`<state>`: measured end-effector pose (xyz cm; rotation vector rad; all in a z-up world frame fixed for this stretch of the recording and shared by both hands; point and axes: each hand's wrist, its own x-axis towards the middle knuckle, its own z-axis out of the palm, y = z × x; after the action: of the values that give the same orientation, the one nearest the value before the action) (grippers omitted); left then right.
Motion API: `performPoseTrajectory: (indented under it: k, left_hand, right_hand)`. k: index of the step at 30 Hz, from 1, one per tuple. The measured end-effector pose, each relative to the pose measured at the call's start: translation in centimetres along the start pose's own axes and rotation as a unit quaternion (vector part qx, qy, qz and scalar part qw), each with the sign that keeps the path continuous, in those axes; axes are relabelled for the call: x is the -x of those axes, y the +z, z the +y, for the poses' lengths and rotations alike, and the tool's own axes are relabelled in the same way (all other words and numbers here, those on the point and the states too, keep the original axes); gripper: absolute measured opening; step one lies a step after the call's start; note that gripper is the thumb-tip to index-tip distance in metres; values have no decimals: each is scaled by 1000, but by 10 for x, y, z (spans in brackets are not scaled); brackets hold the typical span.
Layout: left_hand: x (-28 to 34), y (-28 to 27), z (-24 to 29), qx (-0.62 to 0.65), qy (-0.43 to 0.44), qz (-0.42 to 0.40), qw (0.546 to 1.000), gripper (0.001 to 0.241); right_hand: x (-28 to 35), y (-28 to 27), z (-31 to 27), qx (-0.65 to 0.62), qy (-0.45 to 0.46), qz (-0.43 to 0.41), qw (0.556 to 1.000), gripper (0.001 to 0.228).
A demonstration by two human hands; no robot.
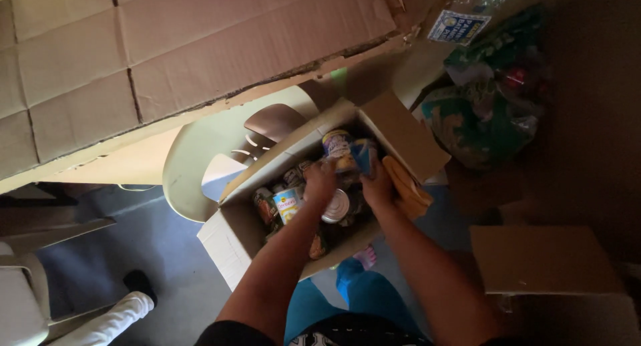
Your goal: Restocking and organizing various canned goods and bottles on retail shelves.
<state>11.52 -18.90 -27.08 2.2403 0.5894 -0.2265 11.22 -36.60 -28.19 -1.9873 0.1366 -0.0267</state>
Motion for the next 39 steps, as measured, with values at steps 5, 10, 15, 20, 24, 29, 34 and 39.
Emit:
performPoseTrajectory:
  k: [5,10,15,20,24,29,34,39]
  left_hand:
    - [91,-96,117,-67,4,-135,989,105]
    - [87,-103,67,-121,109,-194,967,102]
    - [105,-123,66,-230,152,-161,948,75]
    - [128,-82,81,-223,289,19,931,75]
    - [144,-47,110,-213,358,-40,908,71]
    - [137,-17,132,74,298,-214,927,77]
    - [108,23,145,170,318,-200,911,27]
    - [84,6,205,439,72,-176,878,27]
  right_hand:
    - [4,-3,-17,-183,75,-50,979,70]
    - [32,-20,-55,90,-55,-20,994,99]
    - [69,-64,-139,185,-135,-60,971,49]
    - [84,-95,-139,289,-242,20,926,47]
    - [89,-104,-87,343,-194,144,908,38]
    - [72,-136,-77,241,-152,100,953,30]
    - [55,-178,-115,245,-169,8,955,33]
    - [42,-201,-163,271,-262,153,913,56]
